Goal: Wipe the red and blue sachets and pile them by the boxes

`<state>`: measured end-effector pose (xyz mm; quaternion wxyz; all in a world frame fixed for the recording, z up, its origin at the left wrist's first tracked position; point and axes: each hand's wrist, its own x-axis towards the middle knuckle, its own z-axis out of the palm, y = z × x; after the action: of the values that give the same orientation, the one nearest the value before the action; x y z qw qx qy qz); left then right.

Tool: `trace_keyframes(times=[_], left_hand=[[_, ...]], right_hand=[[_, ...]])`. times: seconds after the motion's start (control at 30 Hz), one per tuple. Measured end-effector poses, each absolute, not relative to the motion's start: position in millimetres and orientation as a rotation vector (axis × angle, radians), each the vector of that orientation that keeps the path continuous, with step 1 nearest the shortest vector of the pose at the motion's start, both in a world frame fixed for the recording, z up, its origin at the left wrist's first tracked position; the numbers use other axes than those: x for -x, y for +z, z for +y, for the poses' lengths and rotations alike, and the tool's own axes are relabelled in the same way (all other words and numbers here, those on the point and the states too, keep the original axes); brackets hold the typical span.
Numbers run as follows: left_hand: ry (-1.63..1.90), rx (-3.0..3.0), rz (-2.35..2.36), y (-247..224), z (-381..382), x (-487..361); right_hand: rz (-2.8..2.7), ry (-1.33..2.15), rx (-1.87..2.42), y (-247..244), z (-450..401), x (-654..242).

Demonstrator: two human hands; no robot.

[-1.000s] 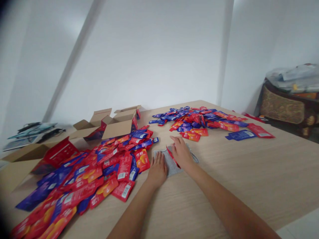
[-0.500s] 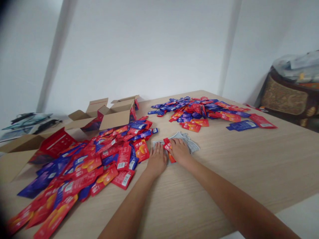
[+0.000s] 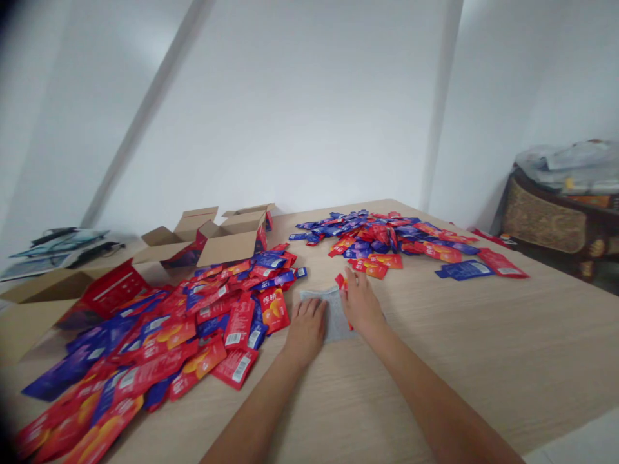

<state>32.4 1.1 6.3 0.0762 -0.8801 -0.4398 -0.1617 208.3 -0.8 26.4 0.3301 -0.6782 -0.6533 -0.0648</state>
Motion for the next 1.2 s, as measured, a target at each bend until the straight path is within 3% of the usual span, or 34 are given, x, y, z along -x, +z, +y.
trace_keyframes(times=[0.3, 0.57, 0.9, 1.2], left_hand=[[-0.619, 2.793, -1.375, 18, -6, -32], [-0.726, 2.931, -1.513, 13, 3, -32], [-0.799, 2.912, -1.481, 10, 4, -27], [-0.796, 2.864, -1.518, 7, 3, -27]], right_hand=[[-2.236, 0.138, 1.436, 4, -10, -199], [-2.539, -0.042, 1.446, -10, 23, -194], [-2.321, -0.1, 1.779, 32, 103, -203], [-2.293, -0.339, 1.636, 74, 50, -198]])
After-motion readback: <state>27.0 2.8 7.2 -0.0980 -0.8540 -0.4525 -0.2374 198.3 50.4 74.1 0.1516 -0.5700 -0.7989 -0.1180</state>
